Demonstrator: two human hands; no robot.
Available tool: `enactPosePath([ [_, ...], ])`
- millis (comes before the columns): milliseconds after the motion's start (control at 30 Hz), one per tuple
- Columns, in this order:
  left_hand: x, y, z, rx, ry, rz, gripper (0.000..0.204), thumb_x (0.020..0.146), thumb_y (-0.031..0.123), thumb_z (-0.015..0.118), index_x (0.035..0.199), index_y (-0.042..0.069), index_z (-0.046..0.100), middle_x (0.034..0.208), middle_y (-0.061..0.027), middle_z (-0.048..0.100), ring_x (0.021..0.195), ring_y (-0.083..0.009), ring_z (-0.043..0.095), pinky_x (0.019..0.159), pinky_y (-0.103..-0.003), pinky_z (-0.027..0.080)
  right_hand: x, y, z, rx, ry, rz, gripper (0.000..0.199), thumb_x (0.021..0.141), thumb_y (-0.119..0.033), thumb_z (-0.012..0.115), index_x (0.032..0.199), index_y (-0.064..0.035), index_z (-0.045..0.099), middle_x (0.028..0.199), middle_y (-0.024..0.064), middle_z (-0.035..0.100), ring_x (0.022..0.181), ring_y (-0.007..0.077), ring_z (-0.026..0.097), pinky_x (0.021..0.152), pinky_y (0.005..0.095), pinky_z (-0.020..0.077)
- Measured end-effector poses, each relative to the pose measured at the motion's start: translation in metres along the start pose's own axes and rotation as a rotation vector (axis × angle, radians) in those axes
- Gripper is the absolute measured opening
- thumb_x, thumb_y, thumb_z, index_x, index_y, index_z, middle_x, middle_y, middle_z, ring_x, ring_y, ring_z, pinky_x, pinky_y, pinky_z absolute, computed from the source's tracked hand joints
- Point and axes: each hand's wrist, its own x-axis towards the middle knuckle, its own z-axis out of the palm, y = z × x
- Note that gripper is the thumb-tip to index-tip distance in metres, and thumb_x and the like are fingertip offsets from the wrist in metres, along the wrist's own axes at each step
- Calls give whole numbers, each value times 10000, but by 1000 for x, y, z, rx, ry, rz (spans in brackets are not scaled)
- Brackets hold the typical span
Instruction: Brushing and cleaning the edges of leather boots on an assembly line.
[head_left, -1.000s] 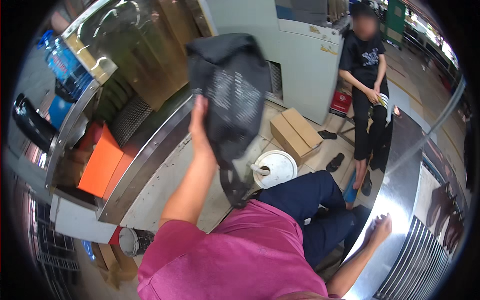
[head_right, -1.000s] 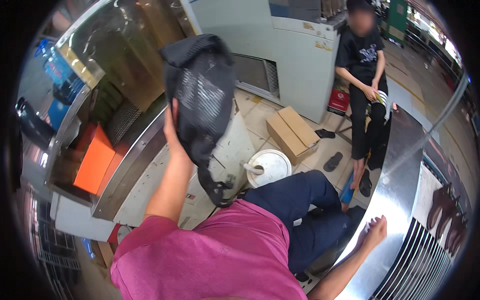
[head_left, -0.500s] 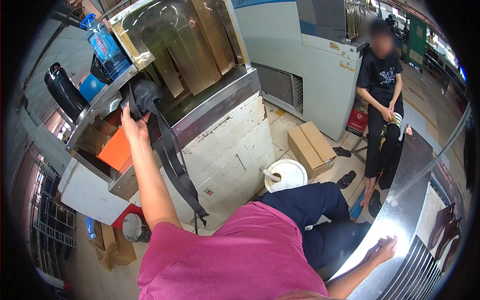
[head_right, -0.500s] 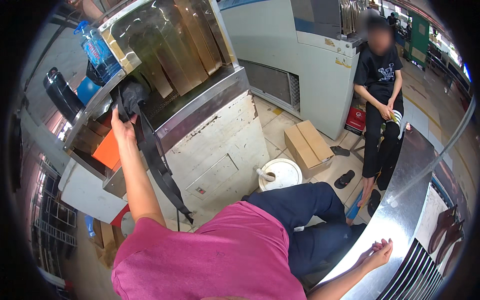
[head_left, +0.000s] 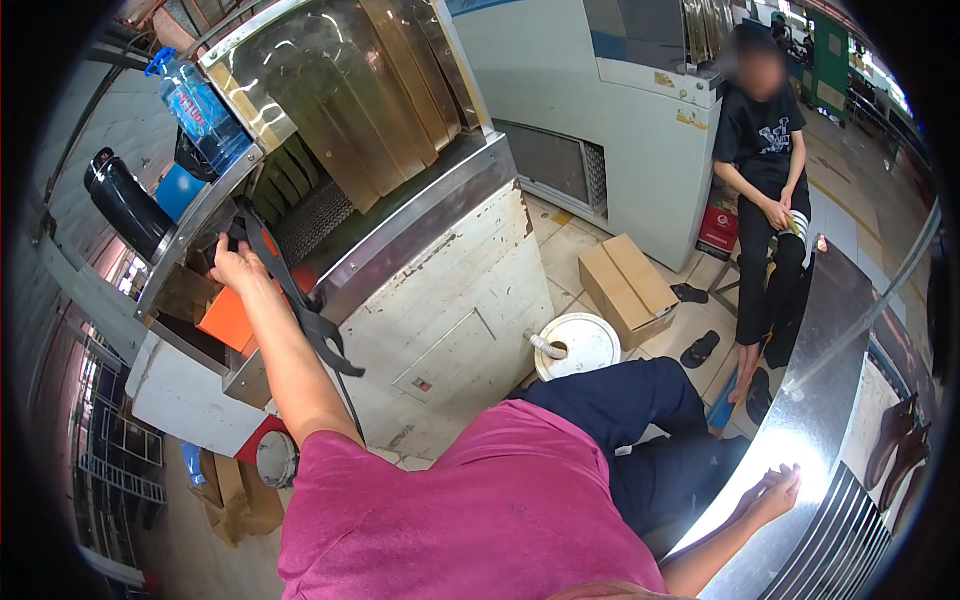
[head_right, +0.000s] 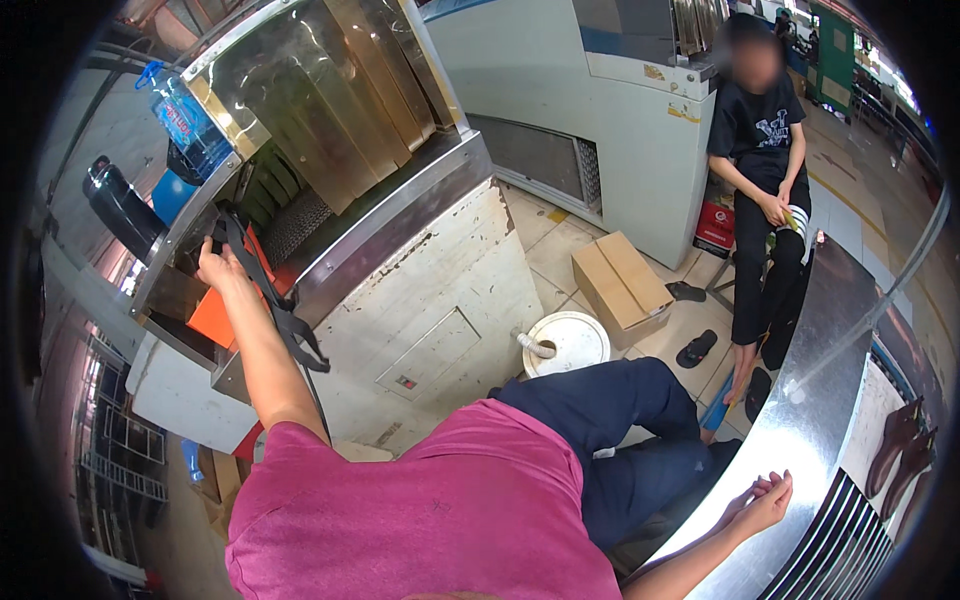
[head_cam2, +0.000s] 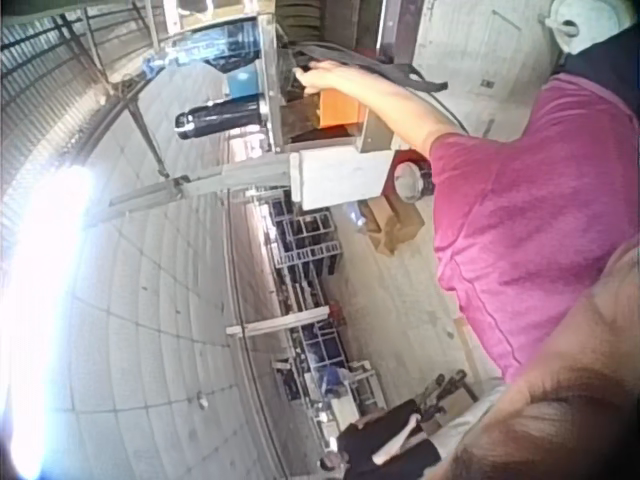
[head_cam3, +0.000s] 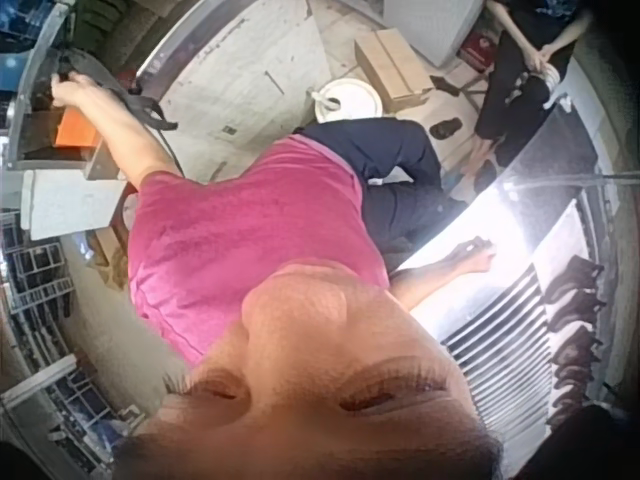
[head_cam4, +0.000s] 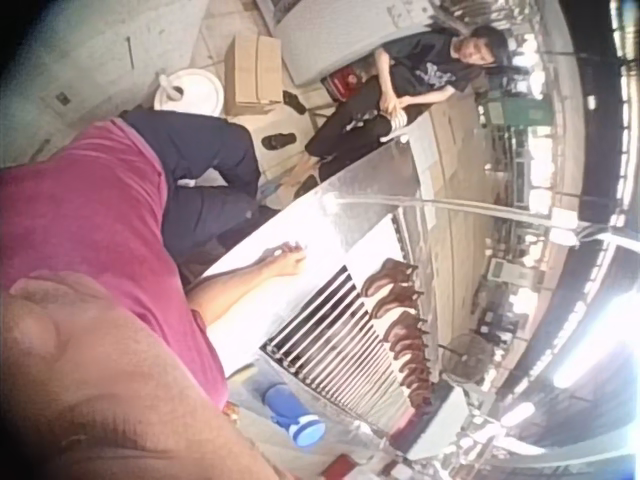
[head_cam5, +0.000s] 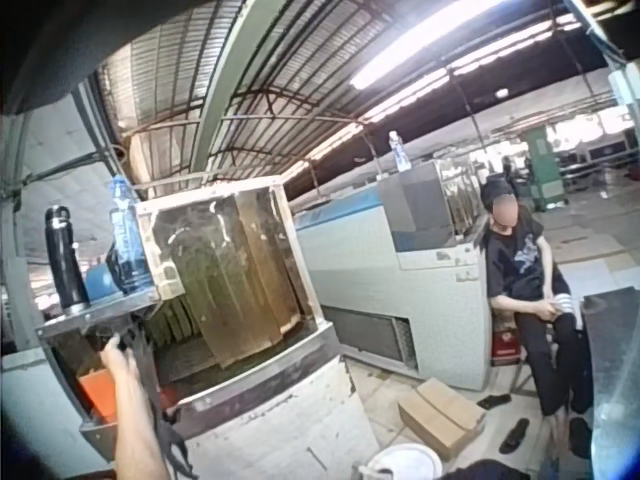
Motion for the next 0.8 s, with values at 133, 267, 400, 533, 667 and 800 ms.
enactPosePath([
  [133,20,18,4,457,73,-111,293,918,-36,624,1185,-142,566,1286,-249,594,1112,-339,654,876,-510,593,3,3,-3,-7,-2,-8,363,1086,-290,563,1242,11,694,926,58,676,662,54,556,555,172,428],
  [267,0,34,6,520,44,-188,323,926,91,669,1176,-110,631,1259,-221,652,1152,-315,662,930,-453,566,0,-2,-1,-51,3,-25,365,1087,-292,564,1243,12,694,930,62,680,666,55,561,556,173,432],
  [400,-107,26,6,1310,-548,1013,296,923,161,685,1166,-7,712,1130,-201,727,1124,-344,680,980,-419,519,-3,-3,0,-37,0,-11,366,1084,-290,572,1247,15,692,934,66,684,670,56,564,553,170,431],
  [533,-263,27,60,1010,-1241,827,128,930,94,685,1004,33,770,956,-131,760,895,-277,731,835,-376,569,-13,-12,2,-47,9,-7,346,1069,-269,599,1234,22,688,924,68,678,667,57,566,548,162,427],
  [667,-380,-22,103,438,-1905,378,152,854,37,771,1006,34,784,994,-121,783,881,-264,764,757,-334,598,-11,7,2,347,79,71,262,1029,-193,644,1202,1,678,889,50,657,712,77,590,605,194,469],
  [800,-516,14,211,-356,-1839,198,495,974,297,692,1282,-84,619,1161,-245,719,1076,-374,705,856,-410,597,-8,8,5,256,30,73,260,1031,-214,636,1183,-8,678,901,33,648,767,107,597,656,245,475],
])
